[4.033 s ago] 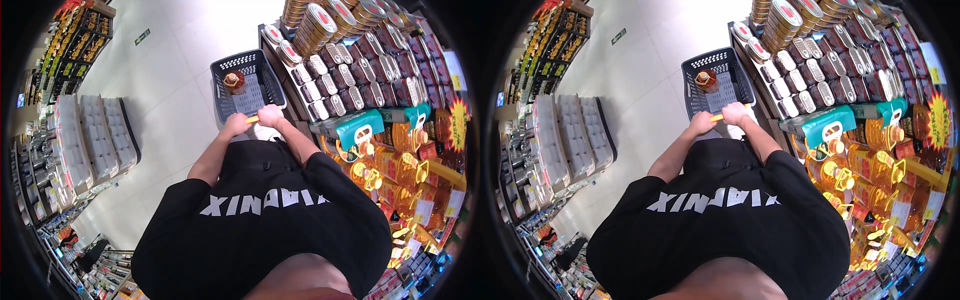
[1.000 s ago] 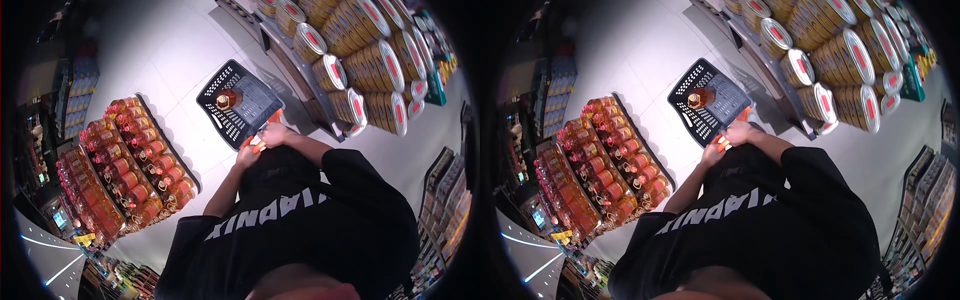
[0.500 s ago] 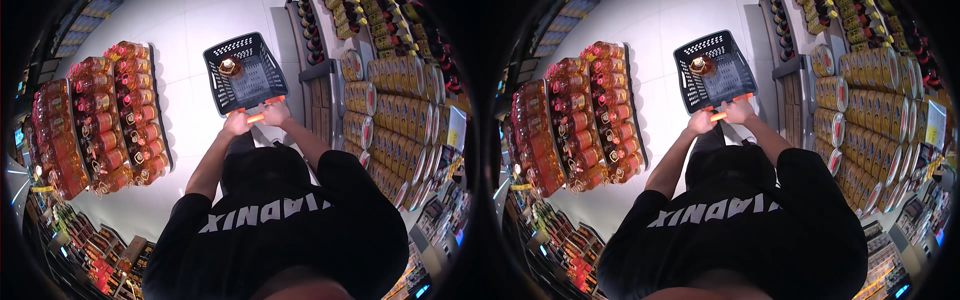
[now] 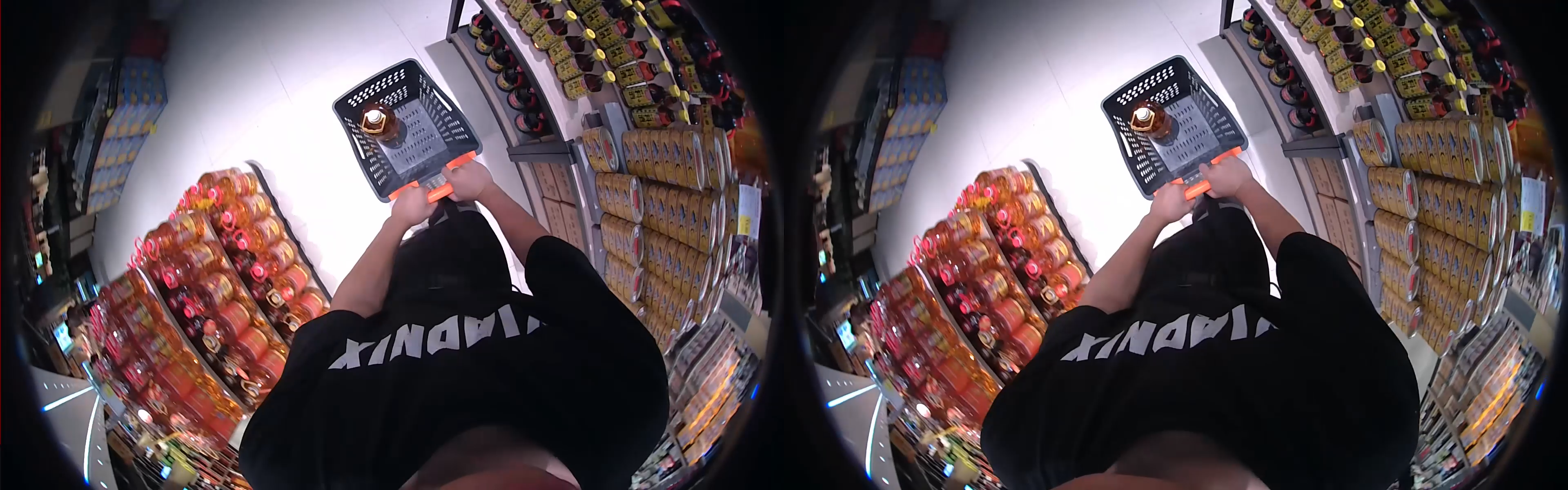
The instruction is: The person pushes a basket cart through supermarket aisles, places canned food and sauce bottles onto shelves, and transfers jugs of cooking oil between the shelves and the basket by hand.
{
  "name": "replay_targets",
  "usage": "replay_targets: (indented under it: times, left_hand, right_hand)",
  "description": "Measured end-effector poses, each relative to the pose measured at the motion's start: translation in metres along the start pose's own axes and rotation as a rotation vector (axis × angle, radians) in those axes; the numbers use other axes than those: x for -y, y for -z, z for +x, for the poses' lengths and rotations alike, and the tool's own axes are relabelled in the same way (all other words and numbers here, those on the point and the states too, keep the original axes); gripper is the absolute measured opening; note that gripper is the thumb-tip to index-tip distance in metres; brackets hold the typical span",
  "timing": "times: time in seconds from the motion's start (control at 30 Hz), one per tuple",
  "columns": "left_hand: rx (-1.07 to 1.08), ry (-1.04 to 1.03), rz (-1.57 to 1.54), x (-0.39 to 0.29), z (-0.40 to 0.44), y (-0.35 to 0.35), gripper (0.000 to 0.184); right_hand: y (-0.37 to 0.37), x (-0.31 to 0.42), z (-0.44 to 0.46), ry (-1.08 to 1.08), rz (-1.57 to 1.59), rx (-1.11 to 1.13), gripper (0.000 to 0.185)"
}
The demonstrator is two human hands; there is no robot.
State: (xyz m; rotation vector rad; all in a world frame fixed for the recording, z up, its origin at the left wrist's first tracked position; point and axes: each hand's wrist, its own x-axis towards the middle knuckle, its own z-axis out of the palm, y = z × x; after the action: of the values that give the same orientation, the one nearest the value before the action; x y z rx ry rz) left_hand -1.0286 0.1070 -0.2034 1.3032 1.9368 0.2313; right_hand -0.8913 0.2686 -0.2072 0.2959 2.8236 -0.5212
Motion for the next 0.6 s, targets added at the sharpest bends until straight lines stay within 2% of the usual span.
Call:
replay_targets:
  times: [0.3,0.37,0.43,0.53,0.57,0.6]
  left_hand:
    - [0.075,-0.019,0.102,0.076,0.116,0.143,0.028]
    - [0.148,-0.015,0.108,0.092,0.152,0.186,0.03]
    - [0.213,0.041,0.138,0.118,0.192,0.213,0.03]
    - [0.127,-0.023,0.177,0.149,0.23,0.264,0.031]
    - [0.171,-0.005,0.221,0.157,0.244,0.279,0.036]
    - [0.13,-0.103,0.303,0.152,0.247,0.303,0.043]
  right_hand:
    - [0.039,-0.036,0.158,-0.126,0.079,-0.172,0.038]
    - [0.058,-0.049,0.2,-0.137,0.102,-0.208,0.034]
    - [0.066,-0.057,0.242,-0.184,0.119,-0.157,0.033]
    - [0.105,-0.06,0.311,-0.306,0.132,-0.038,0.032]
    - [0.113,-0.058,0.333,-0.343,0.148,0.015,0.032]
    - [0.122,-0.054,0.351,-0.382,0.162,0.068,0.032]
